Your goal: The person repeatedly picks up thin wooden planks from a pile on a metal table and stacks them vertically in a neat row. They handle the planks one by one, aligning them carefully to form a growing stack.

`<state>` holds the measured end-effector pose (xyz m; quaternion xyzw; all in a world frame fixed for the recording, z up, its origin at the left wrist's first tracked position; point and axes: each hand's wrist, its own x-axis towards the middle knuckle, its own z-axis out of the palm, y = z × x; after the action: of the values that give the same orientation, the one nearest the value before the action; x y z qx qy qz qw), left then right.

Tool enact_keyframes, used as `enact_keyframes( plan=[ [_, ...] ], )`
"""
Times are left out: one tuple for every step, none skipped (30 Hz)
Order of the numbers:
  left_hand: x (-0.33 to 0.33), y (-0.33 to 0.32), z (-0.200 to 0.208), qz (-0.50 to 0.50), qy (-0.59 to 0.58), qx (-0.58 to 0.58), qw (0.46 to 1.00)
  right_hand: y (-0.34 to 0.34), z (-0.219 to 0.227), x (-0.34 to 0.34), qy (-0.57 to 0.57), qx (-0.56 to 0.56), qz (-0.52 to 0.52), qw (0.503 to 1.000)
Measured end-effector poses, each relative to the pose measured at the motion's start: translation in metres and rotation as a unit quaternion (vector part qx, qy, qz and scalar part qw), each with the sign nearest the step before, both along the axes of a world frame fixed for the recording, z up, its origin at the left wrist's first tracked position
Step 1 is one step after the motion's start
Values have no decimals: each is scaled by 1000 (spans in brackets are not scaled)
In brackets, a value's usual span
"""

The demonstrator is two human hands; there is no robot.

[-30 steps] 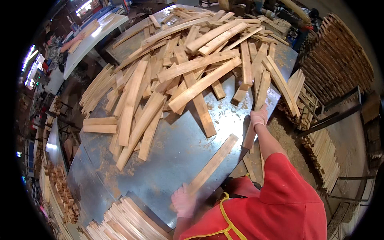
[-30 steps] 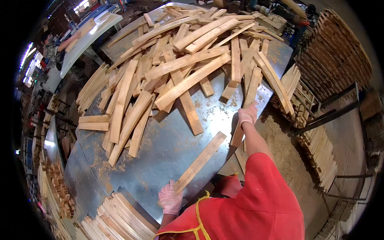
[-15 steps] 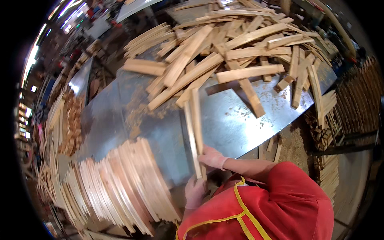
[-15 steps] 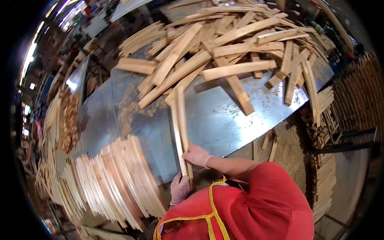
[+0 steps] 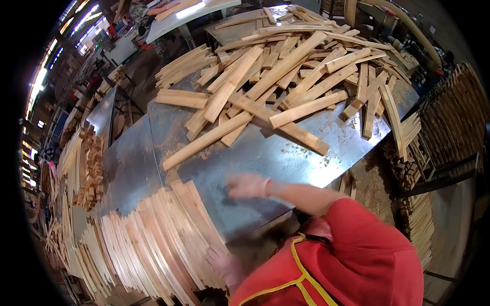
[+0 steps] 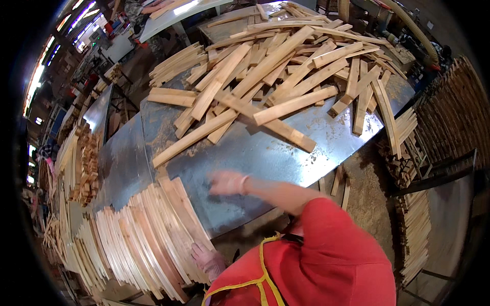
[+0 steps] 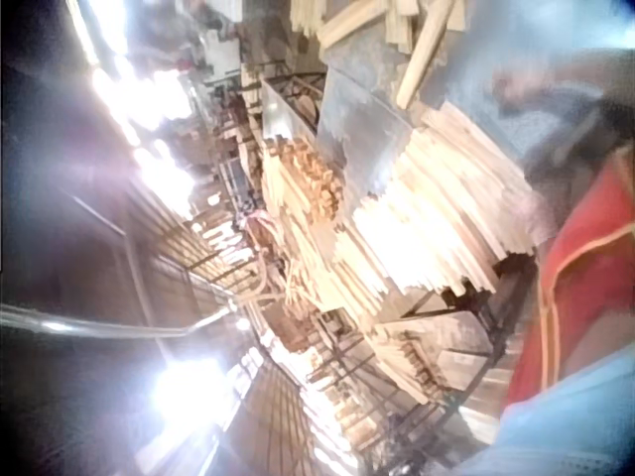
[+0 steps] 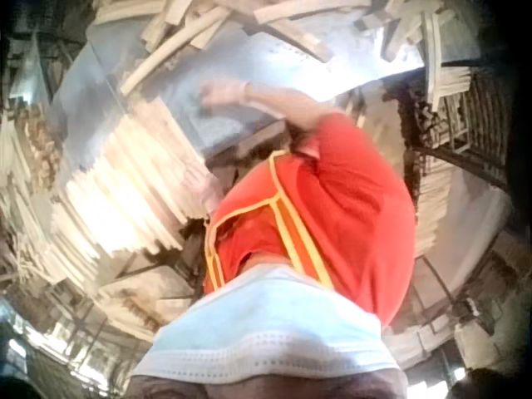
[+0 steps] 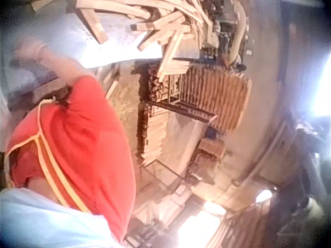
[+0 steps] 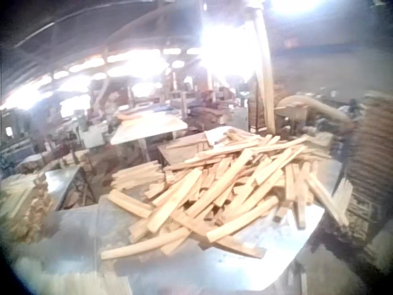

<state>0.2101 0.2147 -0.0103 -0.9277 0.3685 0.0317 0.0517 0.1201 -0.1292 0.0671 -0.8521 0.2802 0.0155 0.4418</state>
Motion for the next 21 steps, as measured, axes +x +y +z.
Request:
enact_keyframes(
  plan=[
    [0,-1,-4,-21,-8,-23,999,-48,-13,-30,-96,-122,-77,985],
    [-3,13,-7,-15,-20,-34,999,-81,28,-48,-24,-189,-97,977],
    [-5,16,-6,-20,-34,-48,998,-123,29,-75,48,-232,-168,957],
    [-2,6,-3,-15,-13,-63,998,-183,-8,-117,-24,-362,-144,921],
    [-2,7,1,20,4,-65,998,-200,3,-138,122,-311,-185,924],
    [-3,2,5,48,19,-75,996,-231,-13,-169,160,-351,-157,909],
    [-5,-9,14,42,8,-81,996,-260,-32,-199,195,-389,-127,892],
    [-5,-18,19,46,-8,-83,996,-263,-24,-214,212,-348,-146,901],
    [-1,-22,6,57,-30,-67,996,-278,-35,-228,235,-381,-135,884],
    [3,-21,-3,73,-52,-47,995,-286,-40,-226,235,-392,-109,883],
    [4,-29,2,113,-22,-16,993,-282,-35,-224,168,-422,-67,888],
    [6,-39,8,143,12,10,990,-282,-26,-211,222,-362,-40,904],
    [4,-47,17,162,29,-5,986,-272,-8,-198,202,-338,-16,919],
    [1,-58,32,177,45,-22,983,-252,16,-181,184,-313,3,932],
    [-4,-69,44,187,62,-41,980,-232,36,-167,169,-288,19,942],
    [-11,-80,49,194,133,-115,965,-214,48,-152,166,-244,20,955],
    [-27,-82,51,215,200,-188,937,-194,52,-127,164,-197,38,966],
    [-38,-93,50,222,266,-268,899,-178,52,-107,152,-66,28,986],
    [-49,-109,59,227,309,-308,871,-166,37,-92,109,6,34,993],
    [-62,-123,63,234,347,-349,839,-143,14,-78,43,81,4,996],
    [-73,-135,50,230,361,-388,816,-125,-19,-65,15,185,-4,983]
  ],
)
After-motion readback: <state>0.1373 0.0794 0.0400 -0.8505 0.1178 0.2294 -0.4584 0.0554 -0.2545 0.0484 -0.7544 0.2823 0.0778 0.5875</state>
